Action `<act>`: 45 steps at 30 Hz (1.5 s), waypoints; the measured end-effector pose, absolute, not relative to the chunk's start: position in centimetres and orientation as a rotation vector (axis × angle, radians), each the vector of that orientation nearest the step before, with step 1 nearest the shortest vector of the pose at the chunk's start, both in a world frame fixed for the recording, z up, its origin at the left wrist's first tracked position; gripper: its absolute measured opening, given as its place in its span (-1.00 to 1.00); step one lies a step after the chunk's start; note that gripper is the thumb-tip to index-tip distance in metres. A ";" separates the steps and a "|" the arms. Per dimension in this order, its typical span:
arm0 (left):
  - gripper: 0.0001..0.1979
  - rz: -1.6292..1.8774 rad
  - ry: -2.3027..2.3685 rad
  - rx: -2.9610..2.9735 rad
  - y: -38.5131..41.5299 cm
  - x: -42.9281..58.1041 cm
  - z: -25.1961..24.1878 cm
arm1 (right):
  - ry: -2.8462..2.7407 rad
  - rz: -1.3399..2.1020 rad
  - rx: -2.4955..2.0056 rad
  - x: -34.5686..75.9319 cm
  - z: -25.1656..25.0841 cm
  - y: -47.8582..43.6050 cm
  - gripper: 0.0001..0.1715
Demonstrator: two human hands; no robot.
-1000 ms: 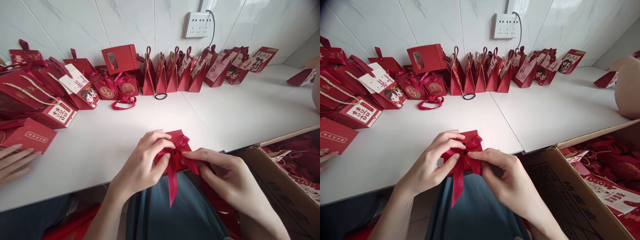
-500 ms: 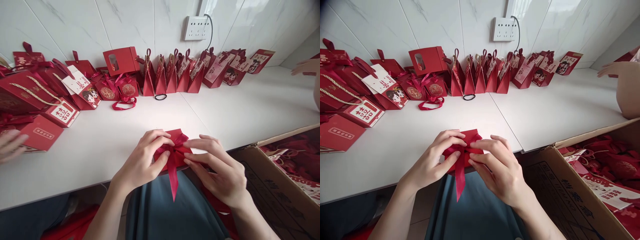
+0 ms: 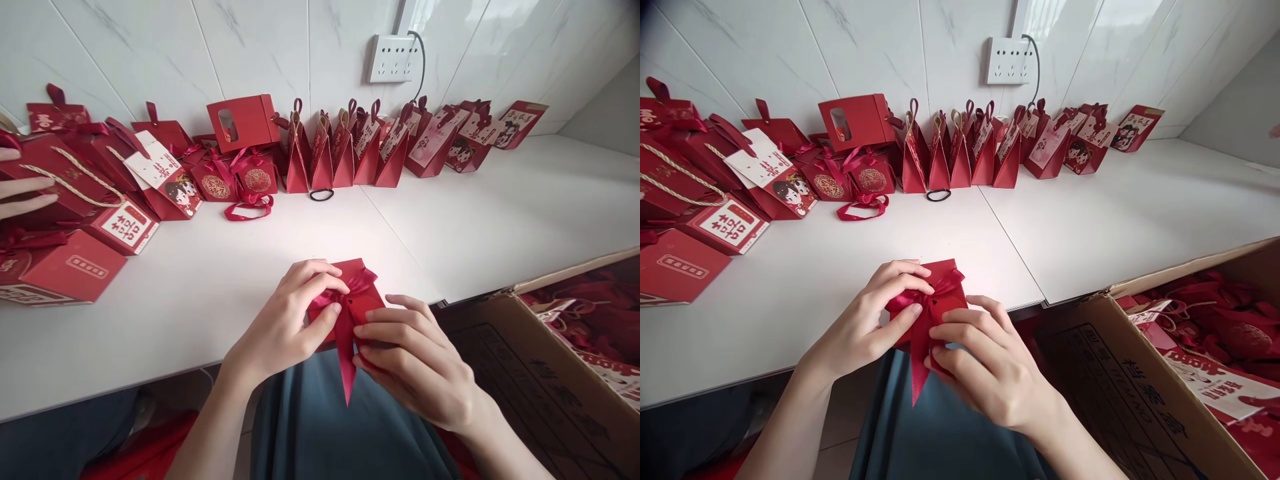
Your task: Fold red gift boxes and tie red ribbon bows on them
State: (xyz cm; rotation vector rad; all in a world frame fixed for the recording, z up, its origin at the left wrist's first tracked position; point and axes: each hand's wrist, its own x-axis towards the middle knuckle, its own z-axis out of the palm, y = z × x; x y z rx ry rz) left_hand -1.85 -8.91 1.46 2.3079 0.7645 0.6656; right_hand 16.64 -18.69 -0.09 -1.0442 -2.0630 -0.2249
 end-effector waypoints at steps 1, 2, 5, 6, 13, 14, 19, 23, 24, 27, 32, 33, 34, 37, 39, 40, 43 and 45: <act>-0.81 0.670 0.762 2.305 -8.9 -1.8 1.4 | -2.076 -0.231 -1.045 16.7 -0.1 -18.8 -0.82; -0.81 0.676 0.757 2.297 -8.9 -1.8 1.4 | -2.081 -0.228 -1.048 16.6 -0.1 -18.9 -0.82; -0.82 0.705 0.741 2.241 -8.9 -1.8 1.2 | -2.089 -0.196 -1.053 16.4 0.0 -19.1 -0.83; -0.82 0.716 0.739 2.218 -8.9 -1.8 1.2 | -2.084 -0.190 -1.050 16.2 0.1 -19.2 -0.86; -0.80 0.977 0.810 2.034 -9.0 -1.9 0.4 | -1.858 -0.134 -0.935 15.1 0.8 -19.3 -0.53; -0.79 1.062 0.860 1.970 -9.0 -2.0 0.2 | -1.833 -0.112 -0.948 15.2 1.1 -19.1 -0.55; -0.77 1.096 1.186 1.698 -9.7 -3.0 -0.4 | -1.546 0.077 -1.406 16.8 2.0 -16.5 -0.72; -0.75 0.890 1.220 1.663 -10.2 -3.3 0.0 | -1.423 0.521 -1.658 17.8 1.2 -14.3 -0.48; -0.75 0.873 1.215 1.661 -10.3 -3.2 0.1 | -1.419 0.627 -1.668 17.8 0.9 -14.1 -0.47; -0.76 0.906 1.205 1.668 -10.4 -3.0 0.3 | -1.386 0.803 -1.661 17.7 0.5 -13.7 -0.49; -0.68 0.944 1.166 1.592 -10.4 -2.3 0.1 | -1.257 0.930 -1.499 17.5 0.1 -13.6 -0.53; -0.66 0.954 1.161 1.550 -10.5 -2.2 -0.1 | -1.222 0.958 -1.445 17.5 0.0 -13.5 -0.53; -0.65 0.967 1.155 1.507 -10.5 -2.1 -0.2 | -1.186 0.981 -1.396 17.4 -0.2 -13.5 -0.53; -0.66 1.010 1.109 1.384 -10.7 -1.9 -0.7 | -1.082 1.015 -1.298 17.1 -0.9 -13.5 -0.54; -0.71 1.046 1.053 1.312 -10.9 -2.0 -1.0 | -1.046 1.021 -1.281 16.8 -1.3 -13.5 -0.54; -0.75 1.068 1.012 1.284 -10.9 -2.1 -1.1 | -1.043 1.015 -1.284 16.8 -1.5 -13.5 -0.55; -0.86 1.127 0.868 1.252 -11.1 -2.5 -1.3 | -1.089 0.890 -1.307 16.9 -1.4 -13.8 -0.63; -0.82 1.128 0.843 1.272 -11.2 -2.8 -1.3 | -1.172 0.676 -1.332 17.0 -0.8 -14.3 -0.75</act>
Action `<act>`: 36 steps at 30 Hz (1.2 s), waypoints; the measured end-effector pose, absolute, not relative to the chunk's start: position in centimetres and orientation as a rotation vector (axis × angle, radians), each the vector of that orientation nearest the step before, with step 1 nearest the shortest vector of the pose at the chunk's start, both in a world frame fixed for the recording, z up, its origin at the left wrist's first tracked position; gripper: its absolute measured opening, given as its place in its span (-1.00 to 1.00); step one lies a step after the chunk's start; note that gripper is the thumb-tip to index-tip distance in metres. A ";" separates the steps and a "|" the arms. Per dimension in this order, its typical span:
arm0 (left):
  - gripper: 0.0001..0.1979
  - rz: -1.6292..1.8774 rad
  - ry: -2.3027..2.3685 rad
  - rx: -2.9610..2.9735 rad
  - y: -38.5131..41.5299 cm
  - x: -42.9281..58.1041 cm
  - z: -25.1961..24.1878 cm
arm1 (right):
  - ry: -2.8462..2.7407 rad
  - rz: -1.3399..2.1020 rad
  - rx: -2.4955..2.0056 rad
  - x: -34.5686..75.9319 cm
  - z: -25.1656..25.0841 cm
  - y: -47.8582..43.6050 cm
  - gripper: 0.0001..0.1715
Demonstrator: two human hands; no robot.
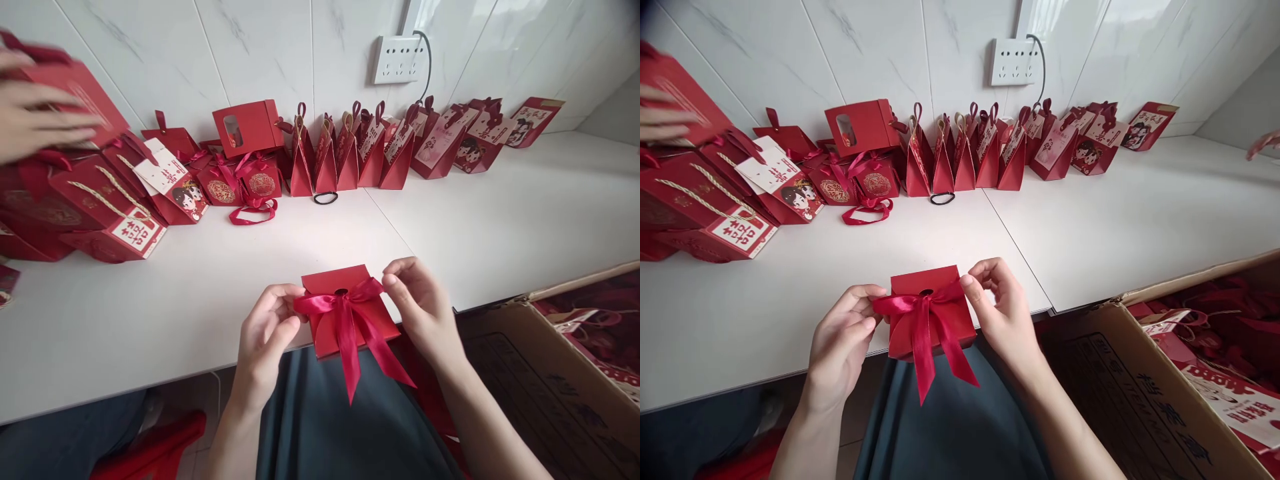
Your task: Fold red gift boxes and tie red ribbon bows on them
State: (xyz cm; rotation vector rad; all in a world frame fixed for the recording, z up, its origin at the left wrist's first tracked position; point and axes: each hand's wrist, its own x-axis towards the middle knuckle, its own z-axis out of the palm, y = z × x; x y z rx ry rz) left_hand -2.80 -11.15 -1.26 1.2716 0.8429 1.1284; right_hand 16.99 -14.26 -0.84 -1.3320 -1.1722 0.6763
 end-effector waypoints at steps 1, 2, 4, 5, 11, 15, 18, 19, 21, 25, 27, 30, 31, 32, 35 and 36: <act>-0.81 1.113 0.858 1.300 -11.1 -3.0 -1.2 | -1.241 0.554 -1.336 17.0 -0.4 -14.5 -0.81; -0.83 1.090 0.882 1.342 -11.1 -3.1 -1.0 | -1.329 0.446 -1.334 16.9 0.1 -14.8 -0.87; -0.88 1.034 0.911 1.447 -10.9 -3.4 -0.7 | -1.544 0.296 -1.296 16.5 1.2 -15.3 -0.92; -0.91 1.004 0.902 1.500 -10.7 -3.6 -0.5 | -1.650 0.256 -1.275 16.2 1.6 -15.5 -0.91; -0.88 0.901 0.816 1.704 -9.6 -3.8 0.1 | -1.981 0.202 -1.303 14.7 2.2 -15.5 -0.73; -0.79 0.865 0.834 1.772 -9.2 -3.6 0.7 | -1.981 0.175 -1.318 14.4 1.9 -15.2 -0.80; -0.73 0.840 0.803 1.708 -9.1 -3.4 1.2 | -1.952 0.179 -1.318 14.3 1.9 -15.0 -0.86; -0.72 0.826 0.796 1.675 -9.1 -3.4 1.3 | -1.945 0.182 -1.318 14.3 1.8 -15.0 -0.86; -0.70 0.798 0.803 1.622 -9.0 -3.3 1.4 | -1.940 0.191 -1.324 14.2 1.7 -14.9 -0.85; -0.75 0.779 0.858 1.541 -9.0 -3.2 1.2 | -1.927 0.224 -1.345 14.2 1.3 -14.7 -0.87; -0.81 0.796 0.865 1.479 -8.9 -3.2 1.0 | -1.919 0.244 -1.350 14.2 1.2 -14.8 -0.87; -0.72 0.881 0.879 1.445 -8.9 -3.4 0.7 | -1.912 0.268 -1.316 14.4 1.2 -15.0 -0.82; -0.71 0.924 0.904 1.447 -8.9 -3.5 0.6 | -1.880 0.277 -1.297 14.7 1.3 -15.1 -0.78; -0.70 0.966 0.949 1.445 -9.0 -3.6 0.5 | -1.819 0.281 -1.285 15.1 1.4 -15.3 -0.73; -0.70 0.945 1.144 1.472 -9.5 -4.0 0.6 | -1.502 0.262 -1.401 16.7 1.5 -15.4 -0.62; -0.64 0.884 1.195 1.494 -9.7 -4.1 0.7 | -1.423 0.282 -1.492 17.2 1.4 -15.3 -0.57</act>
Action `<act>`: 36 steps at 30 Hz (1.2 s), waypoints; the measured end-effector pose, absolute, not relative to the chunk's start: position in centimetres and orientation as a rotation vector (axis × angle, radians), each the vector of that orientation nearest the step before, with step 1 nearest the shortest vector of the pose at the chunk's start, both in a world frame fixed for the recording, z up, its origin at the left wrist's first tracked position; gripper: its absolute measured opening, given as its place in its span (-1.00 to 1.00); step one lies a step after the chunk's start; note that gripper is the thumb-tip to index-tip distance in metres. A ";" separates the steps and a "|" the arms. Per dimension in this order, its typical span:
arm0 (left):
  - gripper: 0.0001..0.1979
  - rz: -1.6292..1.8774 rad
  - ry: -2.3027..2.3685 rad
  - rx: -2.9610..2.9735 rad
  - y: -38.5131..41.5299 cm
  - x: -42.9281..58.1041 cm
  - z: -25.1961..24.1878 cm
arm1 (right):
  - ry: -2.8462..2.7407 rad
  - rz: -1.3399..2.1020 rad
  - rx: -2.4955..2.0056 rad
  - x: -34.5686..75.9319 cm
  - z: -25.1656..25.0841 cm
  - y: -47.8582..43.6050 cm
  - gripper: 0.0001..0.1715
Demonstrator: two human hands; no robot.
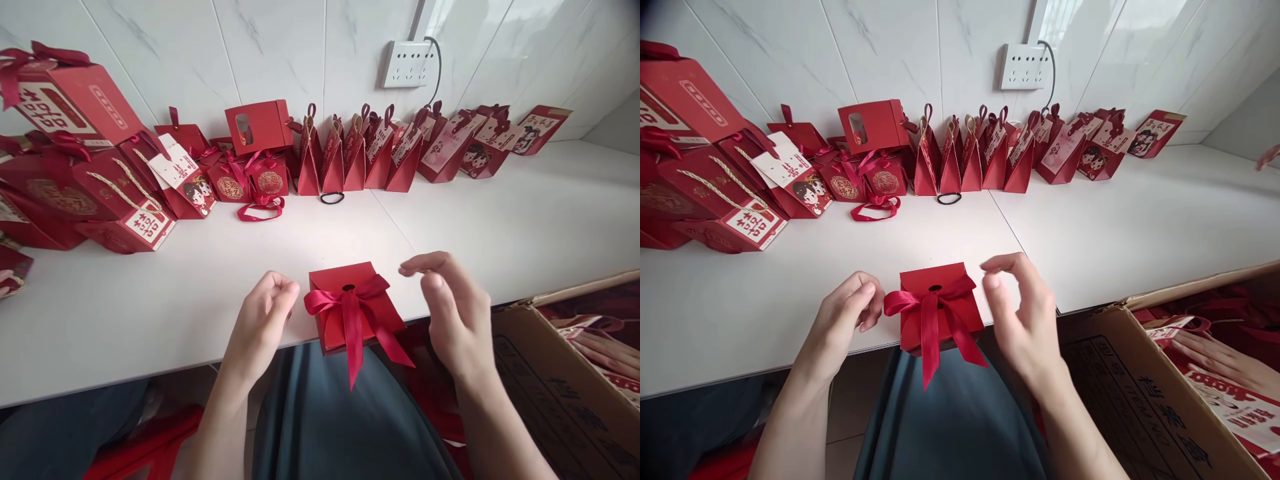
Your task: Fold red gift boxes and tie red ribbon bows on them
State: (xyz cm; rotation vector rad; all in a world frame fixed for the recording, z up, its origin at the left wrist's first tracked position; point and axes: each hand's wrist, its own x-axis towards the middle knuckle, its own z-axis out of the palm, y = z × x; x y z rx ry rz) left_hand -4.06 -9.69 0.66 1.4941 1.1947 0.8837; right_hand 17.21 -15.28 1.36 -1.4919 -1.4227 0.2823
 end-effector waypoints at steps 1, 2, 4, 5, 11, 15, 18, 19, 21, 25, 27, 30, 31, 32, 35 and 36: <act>-0.58 0.818 1.221 1.517 -9.9 -4.1 0.8 | -1.381 0.335 -1.588 17.6 1.2 -15.1 -0.50; -0.54 0.756 1.227 1.532 -10.1 -4.0 0.9 | -1.372 0.418 -1.670 18.0 1.0 -14.9 -0.45; -0.52 0.702 1.212 1.524 -10.3 -3.8 1.0 | -1.392 0.639 -1.739 18.2 0.4 -14.4 -0.38; -0.52 0.704 1.201 1.505 -10.3 -3.6 0.9 | -1.388 0.741 -1.720 18.1 0.2 -14.2 -0.38; -0.59 0.828 1.051 1.365 -10.6 -2.7 -0.8 | -1.222 1.004 -1.429 17.1 -0.9 -14.0 -0.49; -0.62 0.965 1.024 1.350 -10.9 -2.1 -1.9 | -1.110 1.009 -1.295 16.9 -1.5 -13.9 -0.52; -0.63 1.012 1.042 1.392 -10.9 -1.8 -2.2 | -1.061 1.005 -1.238 16.9 -2.1 -13.7 -0.54; -0.63 1.019 1.052 1.408 -10.8 -1.7 -2.3 | -1.049 1.002 -1.222 17.0 -2.3 -13.7 -0.54; -0.62 1.024 1.068 1.431 -10.6 -1.7 -2.4 | -1.028 1.002 -1.185 17.0 -2.7 -13.6 -0.55; -0.61 1.033 1.061 1.438 -10.5 -1.6 -2.8 | -0.970 1.049 -1.107 16.7 -3.2 -13.6 -0.56; -0.60 1.049 1.062 1.430 -10.5 -1.5 -3.0 | -0.934 1.065 -1.081 16.4 -3.3 -13.5 -0.56; -0.61 1.061 1.051 1.424 -10.5 -1.5 -3.0 | -0.884 1.096 -1.083 16.5 -3.3 -13.3 -0.55; -0.62 1.046 1.045 1.433 -10.4 -1.6 -2.9 | -0.890 1.113 -1.105 16.8 -3.3 -13.2 -0.54; -0.62 1.024 1.046 1.451 -10.3 -1.8 -2.8 | -0.913 1.114 -1.137 17.1 -3.2 -13.2 -0.54; -0.68 1.037 1.077 1.540 -9.8 -2.4 -1.9 | -1.045 0.906 -1.236 18.1 -2.4 -13.9 -0.56; -0.73 1.087 1.090 1.580 -9.6 -2.6 -1.4 | -1.100 0.759 -1.250 18.3 -2.0 -14.5 -0.58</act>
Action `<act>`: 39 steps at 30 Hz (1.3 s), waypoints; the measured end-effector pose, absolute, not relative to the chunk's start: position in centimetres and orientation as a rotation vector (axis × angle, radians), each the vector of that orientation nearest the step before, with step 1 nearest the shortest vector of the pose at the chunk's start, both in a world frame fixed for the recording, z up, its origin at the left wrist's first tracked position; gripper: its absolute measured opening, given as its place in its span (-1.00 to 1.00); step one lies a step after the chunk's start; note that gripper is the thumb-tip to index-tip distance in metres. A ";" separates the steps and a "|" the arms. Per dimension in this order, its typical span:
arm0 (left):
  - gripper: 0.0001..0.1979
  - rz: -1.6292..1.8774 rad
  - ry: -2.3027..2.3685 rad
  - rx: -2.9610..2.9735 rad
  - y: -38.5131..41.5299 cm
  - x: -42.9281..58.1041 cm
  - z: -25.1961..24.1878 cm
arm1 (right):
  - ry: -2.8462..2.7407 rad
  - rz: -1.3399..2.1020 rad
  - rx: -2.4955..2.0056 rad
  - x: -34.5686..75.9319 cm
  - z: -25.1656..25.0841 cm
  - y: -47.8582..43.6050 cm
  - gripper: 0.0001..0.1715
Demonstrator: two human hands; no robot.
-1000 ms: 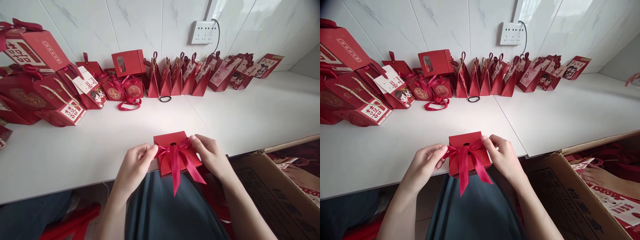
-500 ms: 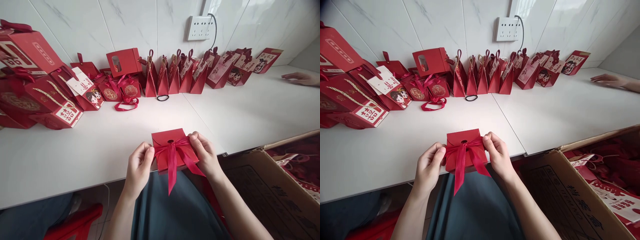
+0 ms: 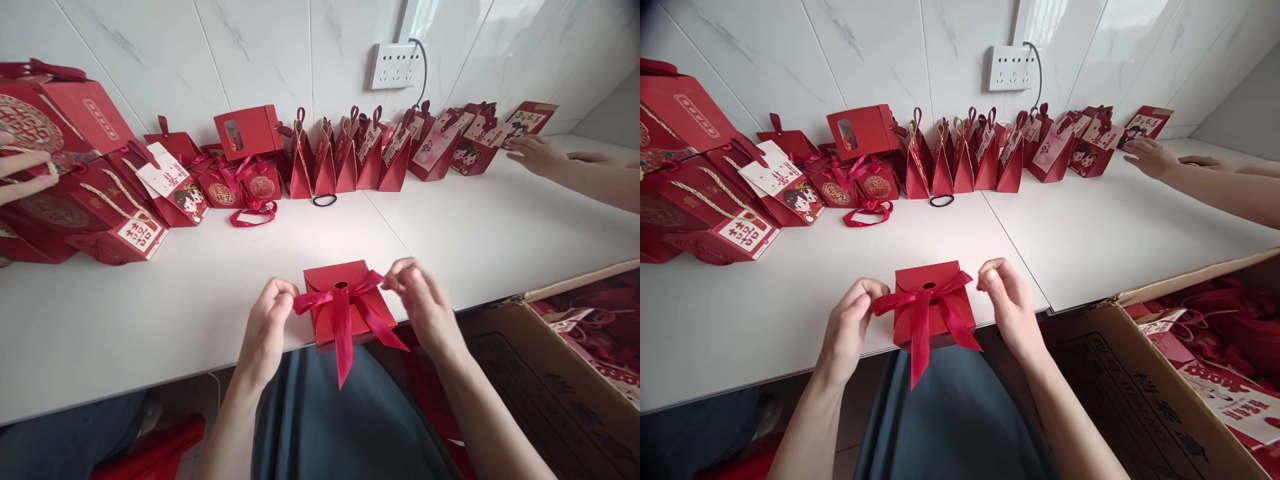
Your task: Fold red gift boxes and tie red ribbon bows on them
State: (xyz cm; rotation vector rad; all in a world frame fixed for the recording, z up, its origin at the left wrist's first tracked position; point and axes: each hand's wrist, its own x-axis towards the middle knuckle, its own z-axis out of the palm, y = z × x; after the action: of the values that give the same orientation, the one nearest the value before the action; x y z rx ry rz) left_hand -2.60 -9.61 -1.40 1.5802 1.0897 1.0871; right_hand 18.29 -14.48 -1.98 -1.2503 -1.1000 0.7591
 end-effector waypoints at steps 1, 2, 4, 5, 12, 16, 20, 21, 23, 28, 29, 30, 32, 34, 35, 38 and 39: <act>-0.78 1.147 1.088 1.626 -9.5 -2.7 -0.9 | -1.176 0.598 -1.248 18.3 -1.5 -15.1 -0.60; -0.81 1.194 1.066 1.684 -9.4 -2.6 -0.4 | -1.284 0.444 -1.236 18.2 -0.9 -15.8 -0.60; -0.85 1.195 0.972 1.826 -9.2 -2.3 0.5 | -1.618 0.185 -1.167 17.6 0.1 -17.0 -0.48; -0.86 1.150 0.911 1.897 -9.1 -2.0 0.9 | -1.794 0.085 -1.134 17.2 0.5 -17.4 -0.40; -0.80 0.920 0.816 2.054 -8.5 -1.0 0.1 | -2.198 -0.250 -1.177 15.7 -0.7 -17.3 -0.66; -0.80 0.909 0.807 2.030 -8.2 -1.1 -0.1 | -2.060 -0.279 -1.046 15.9 -1.9 -17.3 -0.74; -0.80 0.886 0.853 1.986 -8.1 -0.8 0.4 | -1.954 -0.266 -0.945 15.8 -2.2 -17.2 -0.77; -0.79 0.875 0.867 1.969 -8.1 -0.7 0.5 | -1.946 -0.257 -0.934 15.8 -2.3 -17.1 -0.78; -0.82 0.860 0.895 1.942 -8.2 -0.5 0.8 | -1.937 -0.233 -0.925 15.7 -2.3 -17.0 -0.78; -0.92 0.838 0.995 1.990 -8.4 0.1 1.2 | -1.936 -0.204 -0.920 15.9 -2.4 -17.0 -0.77; -0.92 0.825 1.005 1.997 -8.4 0.1 1.3 | -1.941 -0.198 -0.911 16.0 -2.4 -17.1 -0.77; -0.93 0.812 1.010 1.999 -8.4 0.2 1.3 | -1.946 -0.193 -0.901 16.1 -2.4 -17.0 -0.76; -0.93 0.802 1.018 1.993 -8.3 0.2 1.2 | -1.961 -0.188 -0.880 16.3 -2.3 -17.0 -0.75; -0.93 0.809 1.023 1.988 -8.2 0.2 1.2 | -1.990 -0.176 -0.862 16.6 -2.0 -17.1 -0.74; -0.94 0.811 1.025 1.987 -8.2 0.2 1.2 | -1.999 -0.159 -0.860 16.8 -1.7 -17.2 -0.74; -0.94 0.803 1.032 1.985 -8.2 0.2 1.2 | -1.843 -0.044 -0.996 17.5 -0.5 -18.0 -0.80; -0.94 0.792 1.033 1.982 -8.2 0.2 1.2 | -1.739 0.038 -1.123 17.8 -0.1 -18.3 -0.75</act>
State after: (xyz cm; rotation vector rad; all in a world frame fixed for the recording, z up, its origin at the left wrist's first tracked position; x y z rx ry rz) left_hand 0.15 -8.22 1.18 1.9816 1.0325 0.7916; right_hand 17.76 -18.35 -0.10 -1.1225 -1.7386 0.0378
